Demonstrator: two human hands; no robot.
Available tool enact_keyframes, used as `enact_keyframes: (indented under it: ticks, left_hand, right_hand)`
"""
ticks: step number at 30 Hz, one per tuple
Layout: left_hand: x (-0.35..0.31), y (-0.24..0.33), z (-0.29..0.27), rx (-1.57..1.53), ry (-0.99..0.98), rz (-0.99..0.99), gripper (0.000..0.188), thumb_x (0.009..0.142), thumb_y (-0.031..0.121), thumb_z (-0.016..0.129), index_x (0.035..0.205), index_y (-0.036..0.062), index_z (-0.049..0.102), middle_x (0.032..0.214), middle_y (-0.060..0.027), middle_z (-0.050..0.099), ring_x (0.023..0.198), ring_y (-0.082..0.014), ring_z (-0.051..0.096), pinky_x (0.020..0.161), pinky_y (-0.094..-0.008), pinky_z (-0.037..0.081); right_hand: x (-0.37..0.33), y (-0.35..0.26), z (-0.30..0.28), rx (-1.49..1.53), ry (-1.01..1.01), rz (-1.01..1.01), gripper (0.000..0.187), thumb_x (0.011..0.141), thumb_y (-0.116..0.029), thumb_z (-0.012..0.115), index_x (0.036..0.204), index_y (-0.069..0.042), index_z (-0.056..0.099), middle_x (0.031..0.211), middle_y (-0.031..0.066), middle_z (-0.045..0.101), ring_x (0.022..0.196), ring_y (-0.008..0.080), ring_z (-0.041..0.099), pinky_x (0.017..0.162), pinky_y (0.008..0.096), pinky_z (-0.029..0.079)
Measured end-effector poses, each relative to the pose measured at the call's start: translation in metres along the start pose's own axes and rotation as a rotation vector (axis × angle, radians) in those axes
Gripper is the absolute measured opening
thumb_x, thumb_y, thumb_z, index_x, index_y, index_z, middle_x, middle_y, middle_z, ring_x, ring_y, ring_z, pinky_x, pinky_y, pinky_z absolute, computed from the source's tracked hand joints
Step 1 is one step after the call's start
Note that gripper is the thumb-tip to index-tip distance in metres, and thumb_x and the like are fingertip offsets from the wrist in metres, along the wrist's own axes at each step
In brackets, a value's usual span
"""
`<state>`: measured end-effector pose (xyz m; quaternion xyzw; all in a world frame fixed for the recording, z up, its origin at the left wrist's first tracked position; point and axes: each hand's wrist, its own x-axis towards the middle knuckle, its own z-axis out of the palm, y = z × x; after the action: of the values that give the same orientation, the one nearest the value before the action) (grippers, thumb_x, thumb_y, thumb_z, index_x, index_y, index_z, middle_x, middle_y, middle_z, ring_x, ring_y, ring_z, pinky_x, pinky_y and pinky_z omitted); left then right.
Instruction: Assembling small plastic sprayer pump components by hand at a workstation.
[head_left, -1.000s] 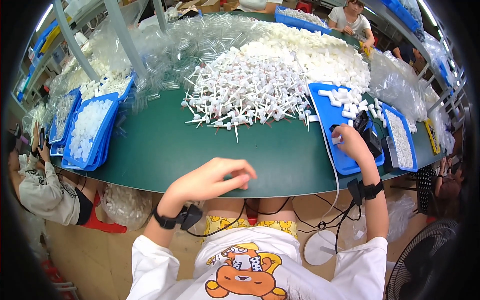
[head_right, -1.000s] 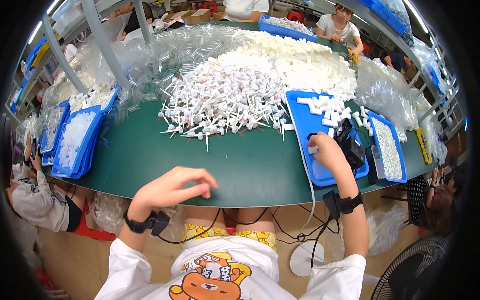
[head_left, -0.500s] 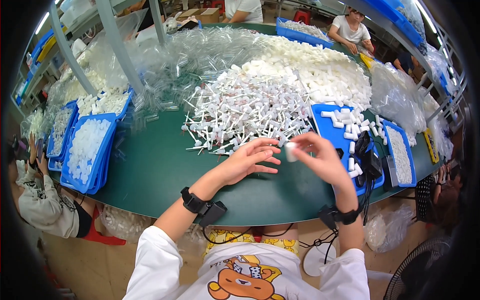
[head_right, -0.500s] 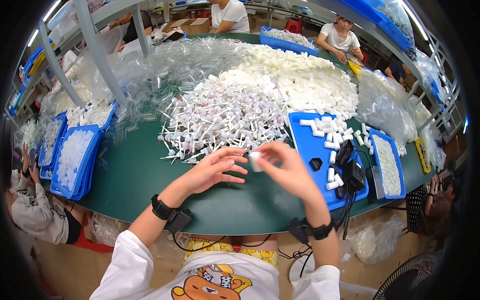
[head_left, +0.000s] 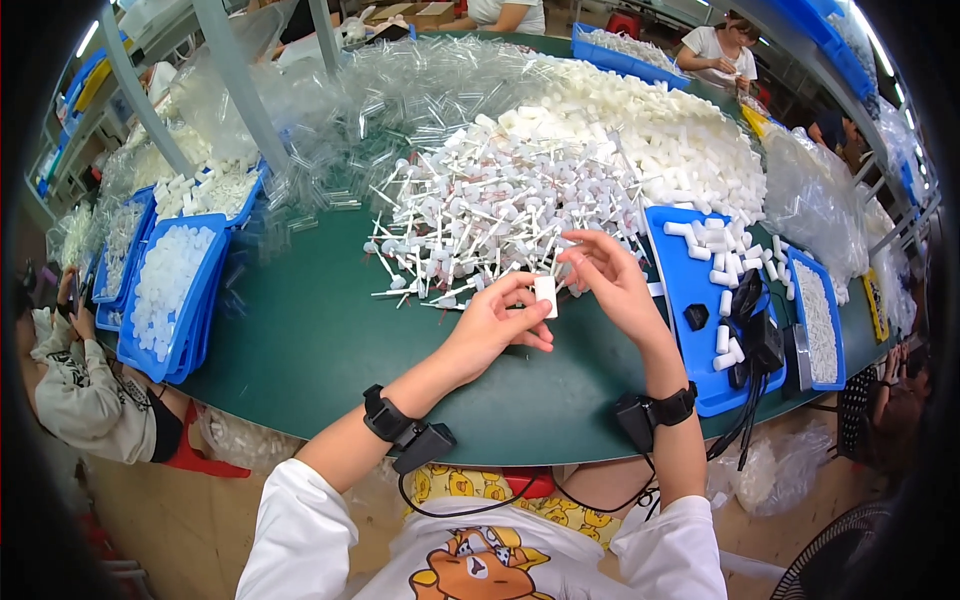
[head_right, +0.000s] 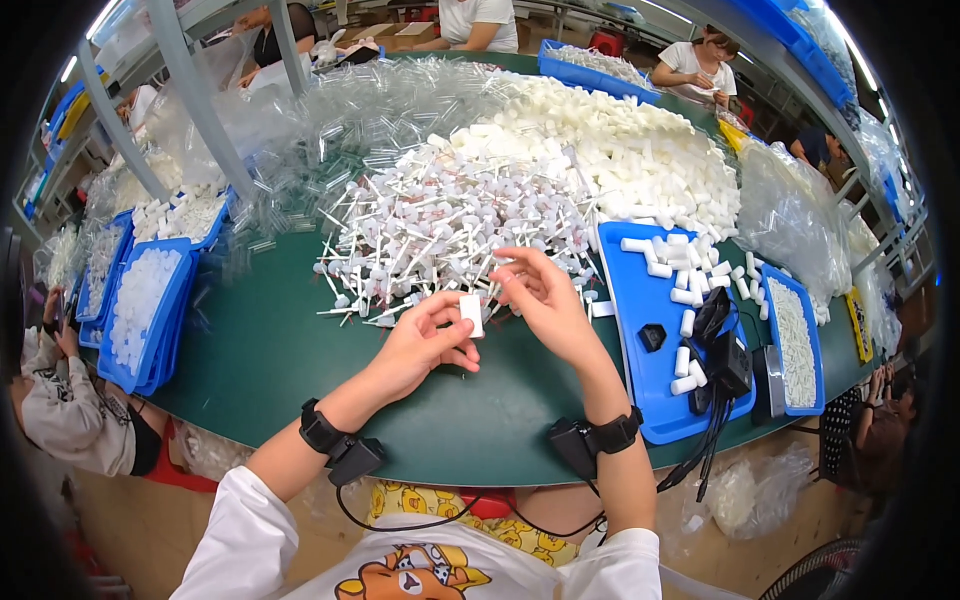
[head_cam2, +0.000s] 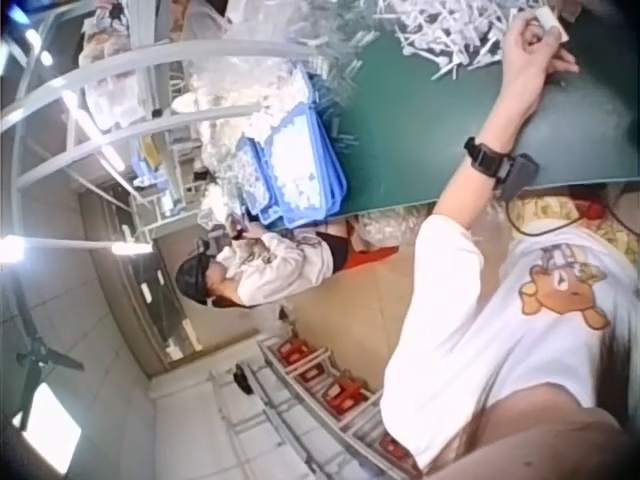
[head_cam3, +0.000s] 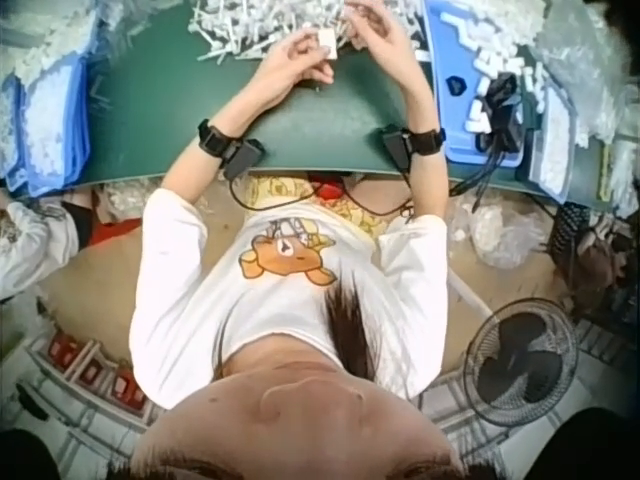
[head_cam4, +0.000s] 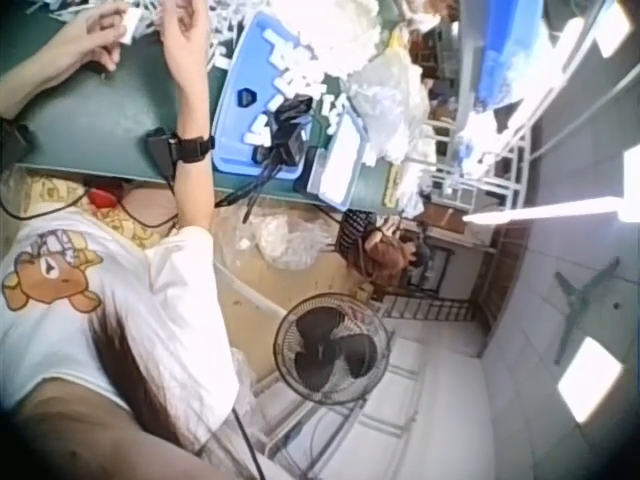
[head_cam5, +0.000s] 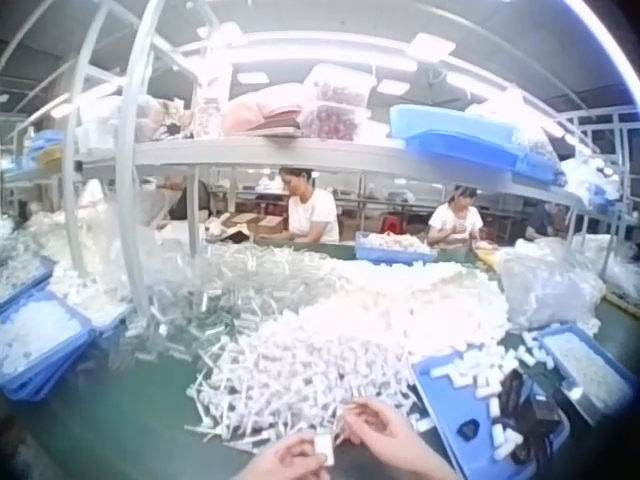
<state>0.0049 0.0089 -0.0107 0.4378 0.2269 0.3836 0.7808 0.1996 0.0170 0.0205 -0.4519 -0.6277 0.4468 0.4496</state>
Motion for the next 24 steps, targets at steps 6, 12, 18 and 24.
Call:
enact_keyframes:
  ticks: [6, 12, 18, 24]
  left_hand:
    - [0.003, -0.003, 0.0, 0.008, 0.017, -0.008, 0.037, 0.091, 0.015, 0.053, 0.124, 0.0045, 0.042, 0.091, -0.0085, 0.057, 0.075, -0.0153, 0.059, 0.068, -0.0316, 0.054]
    - [0.003, 0.0, 0.001, 0.032, 0.018, -0.033, 0.035, 0.09, 0.013, 0.053, 0.123, 0.006, 0.044, 0.092, -0.008, 0.058, 0.078, -0.0157, 0.06, 0.069, -0.0304, 0.053]
    - [0.006, 0.0, -0.006, 0.137, 0.042, 0.041, 0.034, 0.089, 0.009, 0.054, 0.122, 0.0042, 0.048, 0.103, -0.0085, 0.06, 0.095, -0.0151, 0.058, 0.079, -0.0285, 0.049]
    - [0.006, -0.001, -0.006, 0.12, 0.055, 0.036, 0.035, 0.088, 0.007, 0.054, 0.123, 0.0035, 0.047, 0.104, -0.0101, 0.06, 0.095, -0.0164, 0.059, 0.082, -0.0292, 0.049]
  right_hand:
    - [0.001, 0.01, 0.005, -0.011, -0.025, 0.035, 0.036, 0.091, -0.017, 0.052, 0.126, -0.006, 0.048, 0.106, 0.0067, 0.057, 0.067, 0.0063, 0.051, 0.061, 0.021, 0.044]
    - [0.002, 0.011, 0.003, -0.095, -0.033, 0.055, 0.034, 0.09, -0.019, 0.054, 0.122, -0.004, 0.053, 0.1, 0.0038, 0.061, 0.063, 0.0051, 0.05, 0.057, 0.021, 0.044]
    - [0.006, 0.015, 0.005, -0.146, -0.036, -0.01, 0.03, 0.091, -0.018, 0.052, 0.119, -0.008, 0.057, 0.101, 0.0026, 0.063, 0.064, 0.0034, 0.05, 0.056, 0.0204, 0.042]
    - [0.006, 0.017, -0.001, -0.079, -0.016, 0.08, 0.025, 0.091, -0.017, 0.052, 0.11, -0.002, 0.061, 0.08, 0.0021, 0.061, 0.062, 0.0055, 0.052, 0.057, 0.0209, 0.044]
